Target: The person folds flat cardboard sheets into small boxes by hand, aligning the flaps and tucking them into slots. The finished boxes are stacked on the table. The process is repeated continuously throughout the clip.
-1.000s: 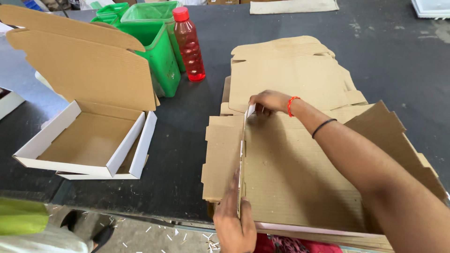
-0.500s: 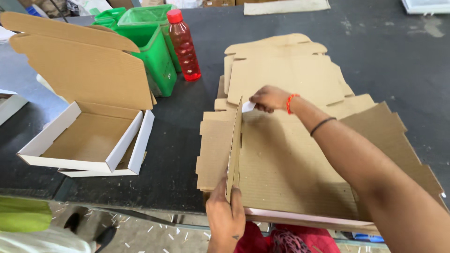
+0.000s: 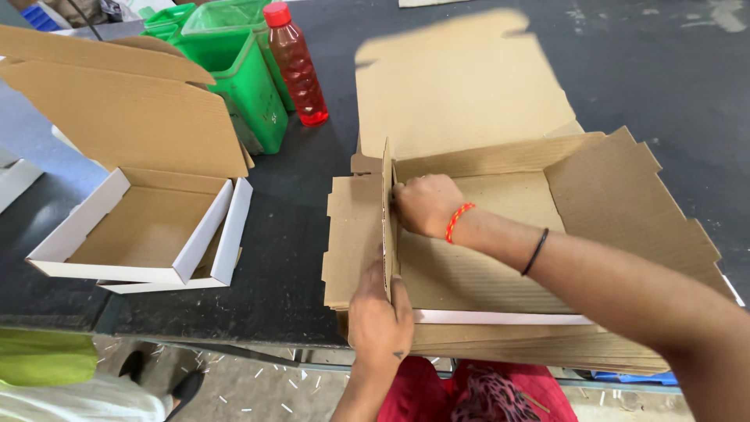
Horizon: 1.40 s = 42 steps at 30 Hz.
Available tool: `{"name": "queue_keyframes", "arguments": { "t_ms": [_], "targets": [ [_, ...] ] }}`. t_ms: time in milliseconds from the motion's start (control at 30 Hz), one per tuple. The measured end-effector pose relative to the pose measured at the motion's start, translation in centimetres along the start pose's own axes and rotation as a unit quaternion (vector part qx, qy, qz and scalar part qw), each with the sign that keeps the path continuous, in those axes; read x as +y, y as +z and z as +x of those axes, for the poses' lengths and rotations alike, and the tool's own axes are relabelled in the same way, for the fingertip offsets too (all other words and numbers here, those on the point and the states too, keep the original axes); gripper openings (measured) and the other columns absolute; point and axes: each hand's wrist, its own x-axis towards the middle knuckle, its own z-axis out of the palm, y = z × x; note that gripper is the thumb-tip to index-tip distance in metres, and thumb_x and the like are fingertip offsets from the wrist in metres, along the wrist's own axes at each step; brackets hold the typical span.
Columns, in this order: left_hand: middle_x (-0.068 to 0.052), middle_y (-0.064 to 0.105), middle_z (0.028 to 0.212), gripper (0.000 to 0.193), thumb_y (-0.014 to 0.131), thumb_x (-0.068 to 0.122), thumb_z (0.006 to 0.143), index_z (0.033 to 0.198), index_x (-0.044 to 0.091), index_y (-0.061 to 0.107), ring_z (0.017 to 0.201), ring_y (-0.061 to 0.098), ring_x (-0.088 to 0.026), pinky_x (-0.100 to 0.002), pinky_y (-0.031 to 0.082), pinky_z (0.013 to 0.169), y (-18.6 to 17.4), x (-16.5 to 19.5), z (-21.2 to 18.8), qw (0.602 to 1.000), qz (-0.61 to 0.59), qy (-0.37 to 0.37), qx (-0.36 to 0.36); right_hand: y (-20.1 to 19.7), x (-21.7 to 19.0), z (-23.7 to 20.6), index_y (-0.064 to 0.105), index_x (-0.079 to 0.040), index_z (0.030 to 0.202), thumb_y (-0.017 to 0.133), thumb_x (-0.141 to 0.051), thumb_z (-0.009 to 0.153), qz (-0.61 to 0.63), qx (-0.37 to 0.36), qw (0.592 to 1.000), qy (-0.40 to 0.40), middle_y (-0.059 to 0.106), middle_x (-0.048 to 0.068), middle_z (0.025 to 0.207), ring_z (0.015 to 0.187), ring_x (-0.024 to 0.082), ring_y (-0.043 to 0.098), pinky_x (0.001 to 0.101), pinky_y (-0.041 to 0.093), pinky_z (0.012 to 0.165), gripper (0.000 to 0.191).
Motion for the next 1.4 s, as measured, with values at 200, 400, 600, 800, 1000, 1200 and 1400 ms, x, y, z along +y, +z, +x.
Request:
{"name": "queue_keyframes", "arguments": {
  "t_ms": [200, 400, 600, 800, 1000, 1200, 1400],
  "targets": [
    [-0.016, 0.055, 0.155, 0.075, 0.053, 0.000, 0.077, 0.151, 0.003, 0.049, 0.140, 0.050, -0.040, -0.047, 0.046, 0.115, -1.6, 0.5, 1.1, 0.970, 0.077, 0.229, -0.001, 1.4, 0.2, -0.7, 0.070, -0.005, 0.094, 0.066, -0.024, 0.083, 0.028, 0.038, 0.999, 0.009, 0.073, 0.019, 0.085, 0.079, 0.038, 0.072, 0.0496, 0.059, 0.068, 0.022],
    [-0.019, 0.048, 0.146, 0.081, 0.076, 0.029, 0.072, 0.147, 0.014, 0.050, 0.111, 0.059, -0.041, -0.053, 0.049, 0.092, -5.0, 1.7, 3.4, 0.924, 0.184, 0.259, -0.214, 1.8, 4.2, -0.6, 0.075, -0.007, 0.099, 0.066, -0.018, 0.078, 0.085, -0.092, 0.988, -0.088, 0.073, 0.020, 0.094, 0.089, 0.040, 0.071, 0.0491, 0.058, 0.078, 0.026],
    [-0.009, 0.056, 0.147, 0.046, 0.065, 0.054, 0.094, 0.133, 0.030, 0.068, 0.109, 0.071, -0.035, -0.047, 0.058, 0.088, -2.3, 2.0, 5.9, 0.939, 0.188, 0.123, -0.261, -2.1, 11.7, -2.0, 0.076, -0.015, 0.108, 0.062, -0.038, 0.091, 0.061, -0.241, 0.968, -0.048, 0.074, 0.011, 0.106, 0.100, 0.034, 0.068, 0.0464, 0.052, 0.089, 0.032],
    [-0.019, 0.069, 0.123, 0.063, 0.079, 0.054, 0.086, 0.120, 0.002, 0.072, 0.112, 0.068, -0.035, -0.042, 0.056, 0.092, 4.5, -0.3, 16.9, 0.882, 0.329, -0.110, -0.320, -2.0, 17.6, -6.6, 0.077, -0.013, 0.099, 0.068, -0.030, 0.087, 0.213, -0.122, 0.969, 0.038, 0.078, 0.007, 0.092, 0.083, 0.021, 0.072, 0.0364, 0.056, 0.077, 0.023],
    [-0.016, 0.069, 0.120, 0.038, 0.075, 0.018, 0.084, 0.117, 0.002, 0.066, 0.109, 0.071, -0.028, -0.037, 0.060, 0.086, 11.0, -2.3, 20.3, 0.891, 0.428, -0.019, -0.153, 1.8, 17.6, -10.2, 0.074, -0.010, 0.096, 0.071, -0.014, 0.087, 0.333, 0.081, 0.937, 0.062, 0.078, 0.001, 0.086, 0.072, 0.012, 0.070, 0.0293, 0.056, 0.068, 0.011],
    [-0.017, 0.065, 0.127, 0.062, 0.076, 0.033, 0.086, 0.135, 0.005, 0.052, 0.117, 0.065, -0.034, -0.045, 0.055, 0.093, 6.0, -0.8, 18.0, 0.896, 0.361, -0.087, -0.244, 2.2, 17.9, -10.6, 0.075, -0.009, 0.097, 0.075, -0.013, 0.088, 0.308, 0.105, 0.941, 0.092, 0.074, 0.005, 0.078, 0.065, 0.013, 0.066, 0.0296, 0.055, 0.064, 0.010],
    [-0.016, 0.069, 0.123, 0.048, 0.078, 0.015, 0.079, 0.123, 0.007, 0.062, 0.116, 0.068, -0.034, -0.043, 0.056, 0.095, 1.4, 0.9, 12.7, 0.847, 0.427, -0.075, -0.307, 2.4, 17.9, -10.0, 0.075, -0.008, 0.096, 0.071, -0.013, 0.090, 0.349, 0.121, 0.927, 0.068, 0.075, 0.004, 0.080, 0.067, 0.012, 0.065, 0.0293, 0.054, 0.064, 0.009]
  ]
}}
